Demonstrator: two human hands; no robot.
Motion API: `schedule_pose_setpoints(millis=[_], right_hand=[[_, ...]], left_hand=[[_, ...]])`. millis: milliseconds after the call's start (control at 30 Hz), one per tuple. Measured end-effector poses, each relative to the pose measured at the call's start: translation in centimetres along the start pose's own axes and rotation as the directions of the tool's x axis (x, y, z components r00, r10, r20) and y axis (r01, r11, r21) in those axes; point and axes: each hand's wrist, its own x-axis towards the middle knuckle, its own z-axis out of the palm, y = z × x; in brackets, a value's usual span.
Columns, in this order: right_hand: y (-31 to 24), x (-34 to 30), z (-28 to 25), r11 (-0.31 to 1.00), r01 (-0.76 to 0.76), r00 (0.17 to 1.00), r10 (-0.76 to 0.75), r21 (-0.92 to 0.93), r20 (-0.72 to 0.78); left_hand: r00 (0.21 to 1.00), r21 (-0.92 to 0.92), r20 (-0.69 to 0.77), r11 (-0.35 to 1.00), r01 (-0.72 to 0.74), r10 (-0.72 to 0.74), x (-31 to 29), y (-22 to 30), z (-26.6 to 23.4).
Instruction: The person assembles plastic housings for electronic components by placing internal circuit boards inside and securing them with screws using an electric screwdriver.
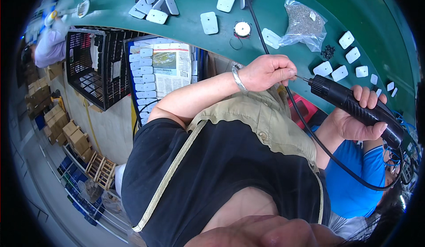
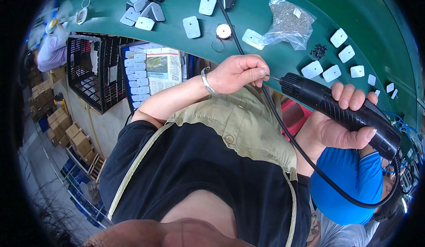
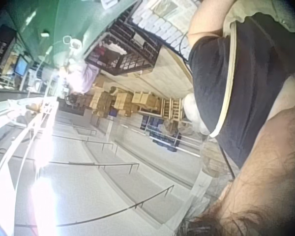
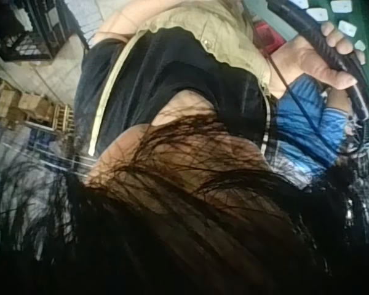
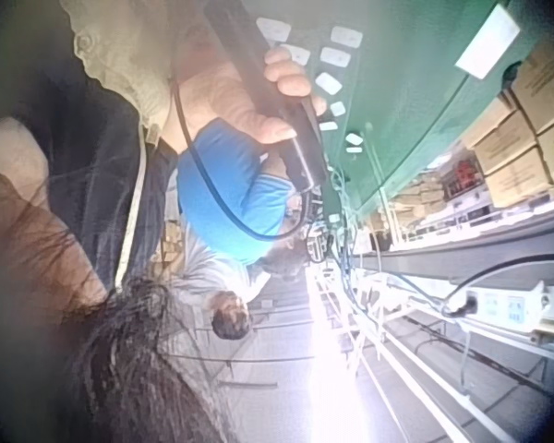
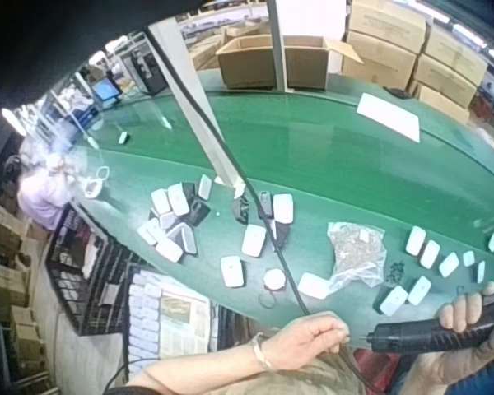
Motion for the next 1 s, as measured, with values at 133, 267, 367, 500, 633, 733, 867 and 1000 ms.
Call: schedule_pose_setpoints(millis=[133, 267, 367, 500, 633, 733, 867, 1000], right_hand=[[-0.5, 0.1, 0.0, 1.000, 0.028, 0.999, -0.028, -0.001, -0.021], [0.0, -0.1, -0.3, 0.999, 0.024, 0.999, -0.023, 0.027, -0.029], [-0.2, -0.2, -0.4, 0.999, 0.037, 0.998, -0.035, 0.025, -0.046], [-0.6, -0.2, -0.7, 0.998, 0.043, 0.998, -0.041, 0.048, -0.042], [-0.9, -0.2, -0.9, 0.998, 0.048, 0.998, -0.047, 0.039, -0.031], [-0.8, -0.3, -1.5, 0.999, 0.035, 0.999, -0.035, 0.031, -0.010], [-1.4, -0.3, -1.5, 0.998, 0.052, 0.998, -0.052, 0.023, -0.019], [-1.6, -0.3, -1.6, 0.997, 0.062, 0.997, -0.060, 0.044, -0.040]], left_hand=[[0.998, -0.099, 0.045, 0.994, 0.038, -0.033, 0.4, 0.4, 0.2], [0.999, -0.094, 0.042, 0.995, 0.032, -0.028, 0.2, 0.3, 0.2], [0.998, -0.104, 0.048, 0.993, 0.050, -0.045, 0.4, 0.1, 0.2], [0.993, -0.224, 0.048, 0.968, 0.115, -0.107, 0.6, 0.0, 0.3], [0.990, -0.184, 0.062, 0.973, 0.135, -0.126, 0.7, 0.0, 0.6], [0.989, -0.196, 0.051, 0.970, 0.148, -0.140, 0.6, -0.6, 0.7], [0.988, -0.192, 0.055, 0.969, 0.152, -0.144, 1.1, -0.3, 1.1], [0.989, -0.156, 0.054, 0.977, 0.147, -0.140, 1.4, 0.0, 1.3]])
